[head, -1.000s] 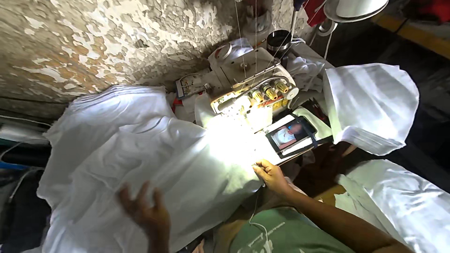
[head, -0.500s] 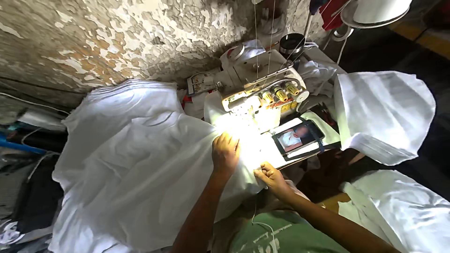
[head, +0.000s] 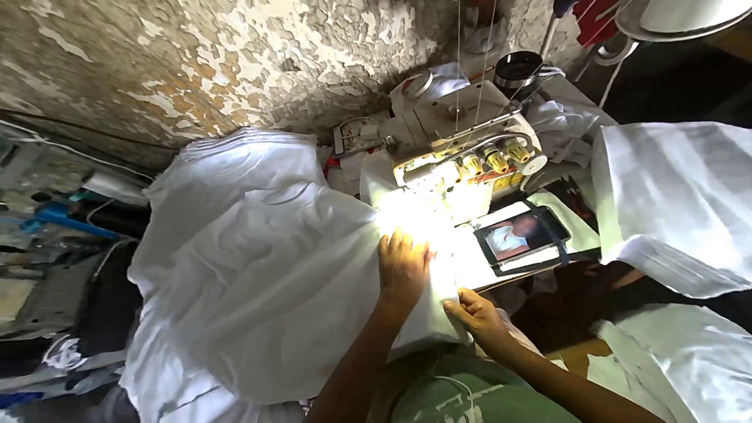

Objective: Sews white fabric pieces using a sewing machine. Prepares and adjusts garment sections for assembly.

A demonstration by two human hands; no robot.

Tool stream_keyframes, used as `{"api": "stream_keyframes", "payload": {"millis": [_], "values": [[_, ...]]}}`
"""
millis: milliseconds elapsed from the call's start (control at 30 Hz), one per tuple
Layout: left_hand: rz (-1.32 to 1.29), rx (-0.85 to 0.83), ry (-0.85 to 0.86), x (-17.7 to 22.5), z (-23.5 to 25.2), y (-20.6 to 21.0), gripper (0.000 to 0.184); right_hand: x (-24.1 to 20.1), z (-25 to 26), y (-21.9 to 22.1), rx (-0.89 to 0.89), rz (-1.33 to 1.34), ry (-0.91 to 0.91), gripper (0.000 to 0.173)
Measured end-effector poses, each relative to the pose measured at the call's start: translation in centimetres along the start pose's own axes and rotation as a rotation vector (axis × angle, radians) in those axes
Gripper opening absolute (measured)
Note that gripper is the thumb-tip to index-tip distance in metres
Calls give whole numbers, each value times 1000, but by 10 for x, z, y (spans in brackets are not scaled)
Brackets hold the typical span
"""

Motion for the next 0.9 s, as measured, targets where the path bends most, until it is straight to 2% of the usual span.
{"api": "stream_keyframes", "payload": {"millis": [167, 367, 467, 567, 767, 900], "values": [[-3, 32, -19, 5, -6, 3, 22, -5, -4, -1, 48, 15, -12, 8], [-70, -122, -34, -10, 22, 4, 26, -10, 27, 5, 72, -88, 35, 12], [-46, -15, 21, -3, 21, -4, 17, -12, 42, 10, 59, -68, 34, 15], [-21, 15, -4, 4, 9, -2, 17, -13, 50, 13, 48, -32, 54, 14], [-10, -59, 4, -6, 13, 8, 33, -12, 55, 15, 37, 32, 89, 9], [-193, -74, 30, -22, -4, 3, 34, -8, 52, 13, 6, 34, 65, 2]]}}
Point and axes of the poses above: each hand's wrist, its own z-axis towards the middle knuckle, its own y-axis out of the palm, x = y × z, the point moved 2 cm from there along z, towards the middle knuckle, and after that the axes turned 13 degrees about -y, right-handed, at the moved point
